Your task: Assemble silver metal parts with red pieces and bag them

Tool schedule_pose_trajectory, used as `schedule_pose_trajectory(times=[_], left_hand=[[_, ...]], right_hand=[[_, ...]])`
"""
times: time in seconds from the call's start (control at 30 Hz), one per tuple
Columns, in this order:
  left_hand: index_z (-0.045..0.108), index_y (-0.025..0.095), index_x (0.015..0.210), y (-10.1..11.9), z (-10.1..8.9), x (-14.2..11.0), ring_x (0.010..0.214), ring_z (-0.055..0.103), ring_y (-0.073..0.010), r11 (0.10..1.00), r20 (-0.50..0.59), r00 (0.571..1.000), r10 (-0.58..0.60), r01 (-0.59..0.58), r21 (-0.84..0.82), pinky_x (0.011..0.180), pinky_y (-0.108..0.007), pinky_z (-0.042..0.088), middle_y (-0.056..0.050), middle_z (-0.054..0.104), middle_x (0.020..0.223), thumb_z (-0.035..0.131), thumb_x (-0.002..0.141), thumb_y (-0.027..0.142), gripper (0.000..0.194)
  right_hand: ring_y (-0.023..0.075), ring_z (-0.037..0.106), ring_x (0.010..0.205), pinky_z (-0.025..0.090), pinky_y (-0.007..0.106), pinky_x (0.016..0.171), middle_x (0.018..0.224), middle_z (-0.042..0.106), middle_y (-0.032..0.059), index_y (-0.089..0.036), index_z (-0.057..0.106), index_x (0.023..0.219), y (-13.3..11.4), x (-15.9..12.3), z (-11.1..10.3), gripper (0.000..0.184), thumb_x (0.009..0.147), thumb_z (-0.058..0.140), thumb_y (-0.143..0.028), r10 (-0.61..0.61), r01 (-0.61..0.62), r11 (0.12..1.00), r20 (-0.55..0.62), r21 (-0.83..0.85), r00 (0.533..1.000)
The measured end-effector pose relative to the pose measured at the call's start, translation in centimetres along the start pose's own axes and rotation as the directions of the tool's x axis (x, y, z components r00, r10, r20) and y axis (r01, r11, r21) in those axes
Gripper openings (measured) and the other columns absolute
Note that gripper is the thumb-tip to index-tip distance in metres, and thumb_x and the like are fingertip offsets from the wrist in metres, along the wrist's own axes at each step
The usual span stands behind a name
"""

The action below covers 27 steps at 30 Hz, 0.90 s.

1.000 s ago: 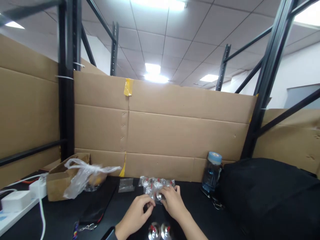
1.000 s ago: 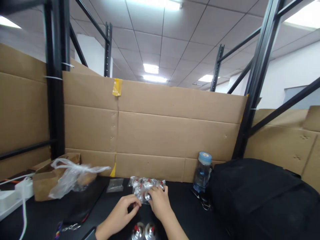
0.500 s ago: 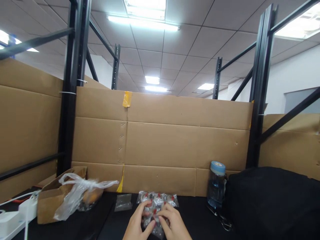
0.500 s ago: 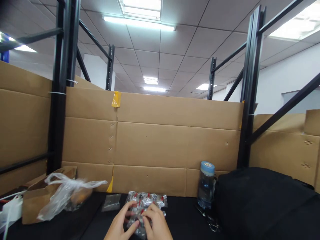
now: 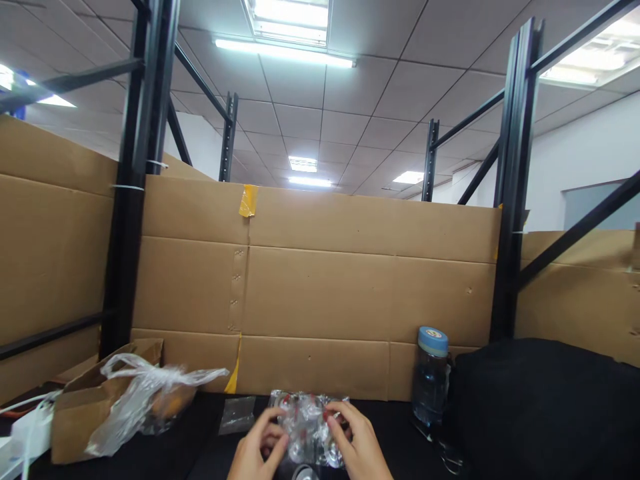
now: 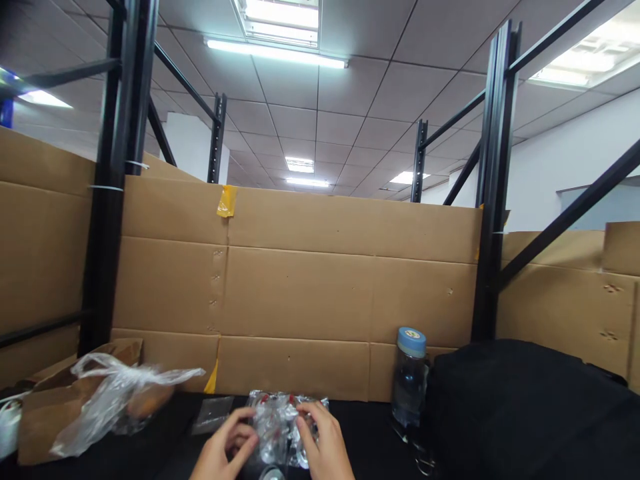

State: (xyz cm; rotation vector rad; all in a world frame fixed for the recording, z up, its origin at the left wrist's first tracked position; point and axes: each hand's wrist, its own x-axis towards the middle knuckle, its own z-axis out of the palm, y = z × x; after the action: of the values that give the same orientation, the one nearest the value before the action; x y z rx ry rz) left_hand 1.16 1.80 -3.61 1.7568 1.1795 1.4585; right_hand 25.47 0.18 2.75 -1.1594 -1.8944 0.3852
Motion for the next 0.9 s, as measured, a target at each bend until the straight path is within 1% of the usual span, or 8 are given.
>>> schedule_pose_trajectory(times=[0.1, 0.17, 0.27, 0.4, 0.53, 0.67, 0.8, 0.9], left_hand=[[0.05, 0.025, 0.105, -0.4, -3.2, 1.1, 0.078, 0.075, -0.0235, 0.997, -0.191, 0.98, -0.057, 0.066, 0.041, 0.075, -0.032, 0.057, -0.005, 0.076, 0.084, 0.059, 0.081, 0.072, 0.053], [0.048, 0.027, 0.09, -1.3, -5.2, 1.7, 0.082, 0.076, -0.0259, 0.983, -0.242, 0.968, -0.062, 0.101, 0.152, 0.074, -0.033, 0.057, -0.004, 0.075, 0.085, 0.058, 0.082, 0.067, 0.043], [0.052, 0.026, 0.085, -2.5, -6.6, 2.0, 0.094, 0.073, -0.0297, 0.926, -0.314, 0.949, -0.018, 0.134, 0.353, 0.083, -0.04, 0.056, -0.007, 0.073, 0.092, 0.053, 0.085, 0.052, 0.026], [0.061, 0.021, 0.113, -2.0, -5.7, 1.5, 0.111, 0.062, -0.0346, 0.798, -0.447, 0.894, 0.044, 0.238, 0.554, 0.088, -0.05, 0.051, -0.014, 0.063, 0.125, 0.049, 0.084, 0.035, 0.035], [0.065, 0.026, 0.113, -0.1, -3.9, 0.8, 0.115, 0.059, -0.0304, 0.83, -0.276, 0.95, 0.148, 0.033, 0.557, 0.093, -0.047, 0.05, -0.01, 0.062, 0.127, 0.052, 0.085, 0.032, 0.031], [0.07, 0.026, 0.105, 1.0, -2.3, 0.1, 0.117, 0.061, -0.0294, 0.852, -0.064, 0.97, 0.233, -0.172, 0.494, 0.097, -0.045, 0.052, -0.009, 0.065, 0.122, 0.057, 0.085, 0.032, 0.025], [0.072, 0.027, 0.102, 1.8, -1.5, -0.5, 0.115, 0.064, -0.0292, 0.862, 0.062, 0.97, 0.237, -0.239, 0.448, 0.098, -0.045, 0.053, -0.01, 0.068, 0.12, 0.058, 0.087, 0.032, 0.021], [0.072, 0.026, 0.102, 2.2, -1.4, -0.7, 0.115, 0.064, -0.0285, 0.885, 0.078, 0.971, 0.227, -0.239, 0.401, 0.097, -0.042, 0.054, -0.01, 0.069, 0.119, 0.055, 0.092, 0.039, 0.023]], right_hand=[[0.0315, 0.062, 0.119, 0.047, 0.041, 0.1, 0.13, 0.066, 0.0066, -0.032, 0.072, 0.112, 1.7, -0.5, -0.6, 0.042, 0.071, 0.073, -0.023, 0.117, -0.068, 0.949, 0.142, -0.309, 0.983], [0.0312, 0.061, 0.118, 0.046, 0.041, 0.101, 0.129, 0.067, 0.0051, -0.033, 0.073, 0.112, 2.7, -0.9, -0.8, 0.052, 0.062, 0.074, -0.016, 0.206, -0.107, 0.917, 0.227, -0.384, 0.952], [0.0271, 0.064, 0.115, 0.046, 0.034, 0.1, 0.122, 0.07, 0.0055, -0.03, 0.074, 0.11, 3.5, -1.4, -0.7, 0.049, 0.065, 0.07, -0.012, 0.211, -0.12, 0.932, 0.242, -0.343, 0.947], [0.0278, 0.068, 0.11, 0.048, 0.033, 0.096, 0.113, 0.073, 0.008, -0.029, 0.074, 0.113, 3.6, -1.7, -0.6, 0.042, 0.073, 0.069, -0.018, 0.23, -0.162, 0.916, 0.15, -0.366, 0.962], [0.0263, 0.072, 0.101, 0.05, 0.031, 0.088, 0.104, 0.075, 0.0091, -0.027, 0.075, 0.108, 2.9, -1.4, -0.7, 0.026, 0.086, 0.061, -0.027, 0.224, -0.18, 0.915, 0.083, -0.362, 0.971], [0.0264, 0.072, 0.098, 0.049, 0.031, 0.082, 0.101, 0.076, 0.0101, -0.025, 0.075, 0.103, 1.7, -1.1, -1.2, 0.03, 0.095, 0.046, -0.025, 0.239, -0.196, 0.894, 0.059, -0.403, 0.969], [0.0262, 0.071, 0.096, 0.047, 0.03, 0.076, 0.101, 0.075, 0.0092, -0.025, 0.073, 0.098, 0.7, -0.8, -1.9, 0.031, 0.097, 0.042, -0.022, 0.227, -0.19, 0.888, 0.04, -0.419, 0.973], [0.0235, 0.069, 0.095, 0.046, 0.03, 0.078, 0.101, 0.072, 0.0084, -0.022, 0.071, 0.092, 0.1, -0.6, -1.8, 0.031, 0.099, 0.041, -0.027, 0.121, -0.098, 0.955, 0.065, -0.28, 0.991]])
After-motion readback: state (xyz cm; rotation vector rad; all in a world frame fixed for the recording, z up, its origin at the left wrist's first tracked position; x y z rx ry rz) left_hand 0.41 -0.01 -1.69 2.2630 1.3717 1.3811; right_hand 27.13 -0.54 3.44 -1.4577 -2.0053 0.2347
